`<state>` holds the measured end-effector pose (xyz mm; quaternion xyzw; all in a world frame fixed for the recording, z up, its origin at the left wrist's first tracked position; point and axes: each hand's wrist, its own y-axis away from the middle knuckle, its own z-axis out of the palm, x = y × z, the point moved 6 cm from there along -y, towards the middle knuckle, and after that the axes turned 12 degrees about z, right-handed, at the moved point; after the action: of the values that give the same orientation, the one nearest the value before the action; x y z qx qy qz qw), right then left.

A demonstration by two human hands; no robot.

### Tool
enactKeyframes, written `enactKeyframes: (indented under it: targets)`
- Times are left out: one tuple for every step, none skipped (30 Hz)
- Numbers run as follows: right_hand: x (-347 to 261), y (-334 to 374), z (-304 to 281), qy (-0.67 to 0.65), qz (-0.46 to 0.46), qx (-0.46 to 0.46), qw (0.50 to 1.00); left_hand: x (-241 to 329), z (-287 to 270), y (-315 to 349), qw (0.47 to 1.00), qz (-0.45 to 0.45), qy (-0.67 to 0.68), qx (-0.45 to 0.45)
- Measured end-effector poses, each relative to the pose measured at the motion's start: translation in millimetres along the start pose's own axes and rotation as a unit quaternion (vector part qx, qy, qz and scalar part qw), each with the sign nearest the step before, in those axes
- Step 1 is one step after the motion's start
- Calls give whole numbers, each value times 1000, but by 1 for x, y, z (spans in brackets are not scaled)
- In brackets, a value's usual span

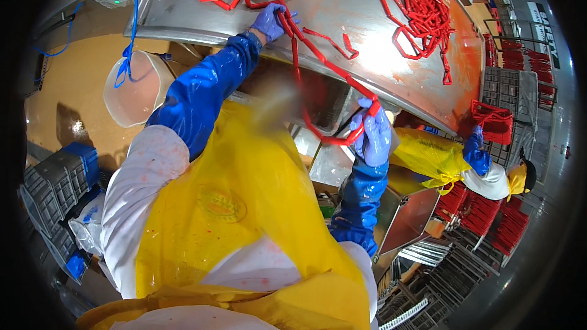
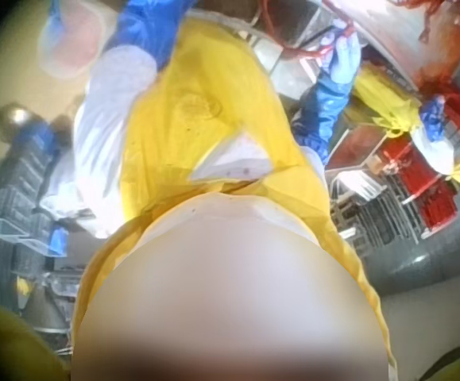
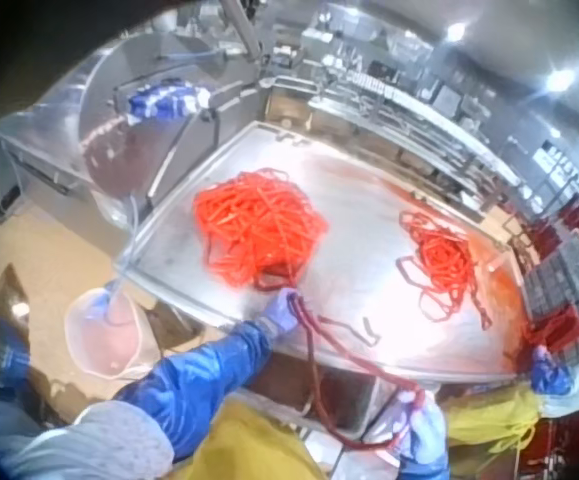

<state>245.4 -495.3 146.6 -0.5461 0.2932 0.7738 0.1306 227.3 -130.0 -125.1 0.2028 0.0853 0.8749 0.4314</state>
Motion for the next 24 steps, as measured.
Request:
enactKeyframes:
  targets:
    - [-1, 8, -6, 4, -5, 29, 1000, -1, 8, -16, 1000, 7, 0, -6]
    - [-5, 13, -15, 10, -10, 18, 1000, 0, 12, -31, 998, 16, 50, 23]
    - [-8, 20, -24, 15, -15, 13, 1000, 2, 22, -35, 998, 41, 45, 25]
    - [-9, 26, -29, -10, -20, 20, 1000, 8, 34, -38, 997, 65, 35, 28]
    - [-9, 29, -40, -19, -24, 60, 998, 14, 44, -37, 995, 90, 26, 30]
    - [-11, 30, -54, -26, -28, 93, 995, 26, 48, -46, 992, 109, 64, 14]
    - [-9, 32, -69, -36, -29, 128, 991, 38, 48, -50, 988, 135, 74, 19]
    - [-8, 30, -87, -78, -48, 146, 985, 50, 49, -53, 983, 161, 84, 24]
    - [-8, 29, -96, -119, -31, 115, 986, 61, 49, -53, 978, 187, 90, 28]
    - [-7, 29, -103, -136, -19, 141, 980, 67, 49, -51, 979, 183, 79, 32]
    - [-6, 27, -110, -152, -7, 167, 974, 71, 49, -47, 981, 179, 67, 36]
    - [-3, 21, -129, -165, -11, 170, 971, 77, 49, -45, 982, 177, 58, 39]
    - [10, 14, -153, -186, -16, 174, 967, 80, 48, -46, 982, 184, 41, 29]
    - [11, 2, -170, -224, -3, 231, 947, 88, 41, -46, 979, 198, 33, 26]
    - [9, -12, -182, -219, -5, 188, 957, 96, 35, -45, 977, 210, 24, 22]
    - [12, -22, -196, -210, 0, 214, 954, 99, 29, -46, 979, 200, 25, 33]
    - [15, -40, -210, -200, 10, 235, 951, 110, 18, -52, 977, 209, 30, 16]
    - [16, -63, -220, -188, 29, 224, 956, 124, 5, -62, 975, 220, 37, -3]
    - [15, -88, -232, -174, 48, 215, 960, 132, -6, -68, 972, 230, 46, -23]
    - [33, -98, -258, -149, 49, 173, 972, 124, 13, -45, 968, 243, 35, 48]
    - [44, -116, -279, -114, 47, 114, 986, 118, 22, -34, 974, 223, 26, 37]
    - [60, -133, -307, 25, 118, 238, 964, 118, 26, -26, 977, 210, 19, 28]
    - [73, -140, -339, 162, 185, 360, 900, 112, 33, -19, 982, 189, 13, 17]
    - [73, -111, -408, 555, 274, 385, 685, 68, 53, -11, 996, 83, -16, -5]
